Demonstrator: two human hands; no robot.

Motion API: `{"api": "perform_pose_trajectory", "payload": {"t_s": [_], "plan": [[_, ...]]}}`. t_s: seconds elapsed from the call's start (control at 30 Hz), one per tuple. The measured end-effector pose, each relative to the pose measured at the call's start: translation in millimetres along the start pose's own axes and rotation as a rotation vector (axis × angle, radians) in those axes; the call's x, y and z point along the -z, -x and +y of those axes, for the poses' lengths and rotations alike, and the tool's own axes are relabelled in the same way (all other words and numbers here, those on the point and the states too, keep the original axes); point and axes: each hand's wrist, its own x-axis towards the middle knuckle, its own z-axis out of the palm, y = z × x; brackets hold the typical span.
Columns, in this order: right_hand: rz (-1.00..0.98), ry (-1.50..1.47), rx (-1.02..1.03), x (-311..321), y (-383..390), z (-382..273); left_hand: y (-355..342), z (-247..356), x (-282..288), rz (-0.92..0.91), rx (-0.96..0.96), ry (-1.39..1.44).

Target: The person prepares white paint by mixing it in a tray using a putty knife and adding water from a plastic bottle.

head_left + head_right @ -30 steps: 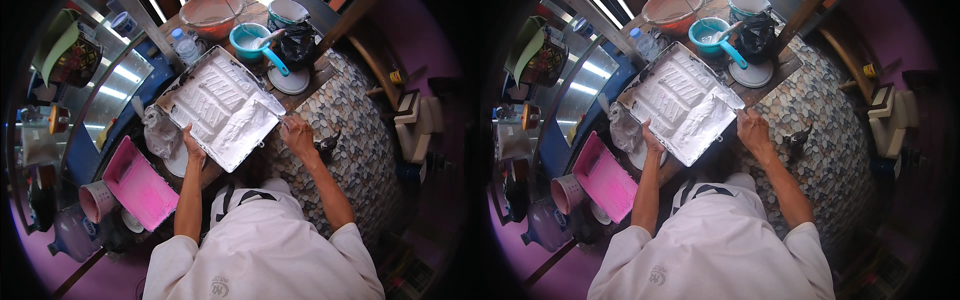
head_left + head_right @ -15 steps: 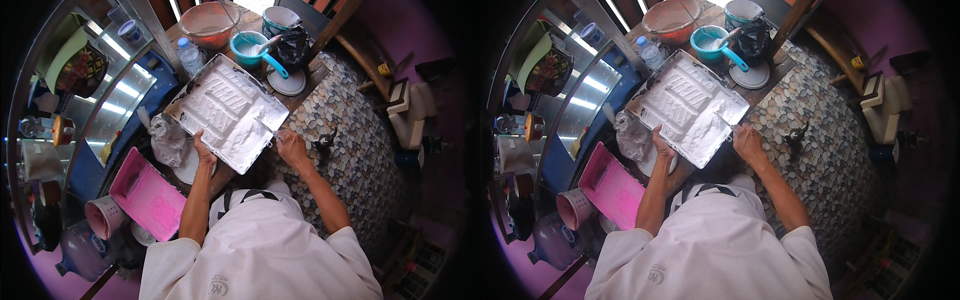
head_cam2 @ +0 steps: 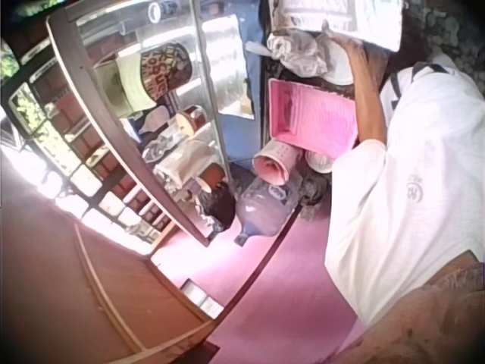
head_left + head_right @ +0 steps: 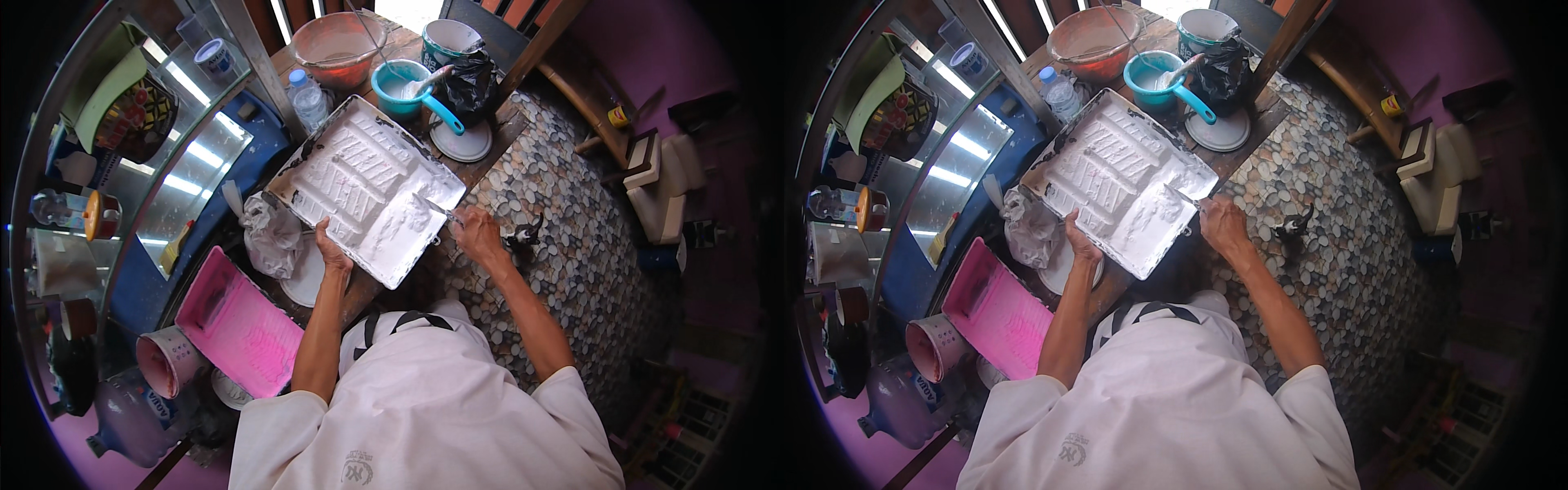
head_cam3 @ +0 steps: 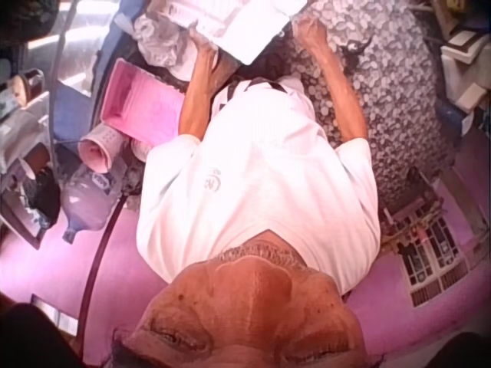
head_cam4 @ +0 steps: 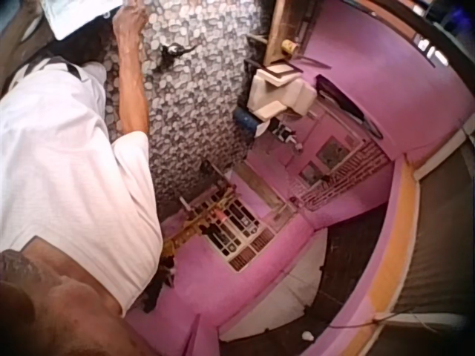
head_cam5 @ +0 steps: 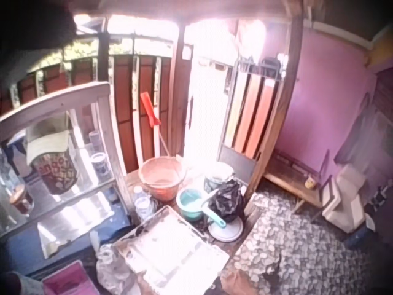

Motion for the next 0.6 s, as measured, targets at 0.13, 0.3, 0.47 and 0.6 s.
{"api": "perform_pose_trajectory", "payload": {"t_s": [0.13,0.3,0.47,0.6], "plan": [[0.021,0.055,-0.058,-6.5,-9.5,12.6,-3.6,-2.8,0.6,-0.062,0.014,0.018],[-0.071,0.087,0.037,-4.2,1.6,-5.8,-6.0,-2.6,7.1,-0.046,0.008,0.019],[-0.048,0.127,0.034,-6.1,6.7,-13.3,-0.7,-2.9,-2.6,-0.026,0.002,-0.001],[-0.087,0.083,0.121,0.2,13.7,-29.6,-1.3,-0.5,2.7,-0.011,-0.020,-0.001]]}}
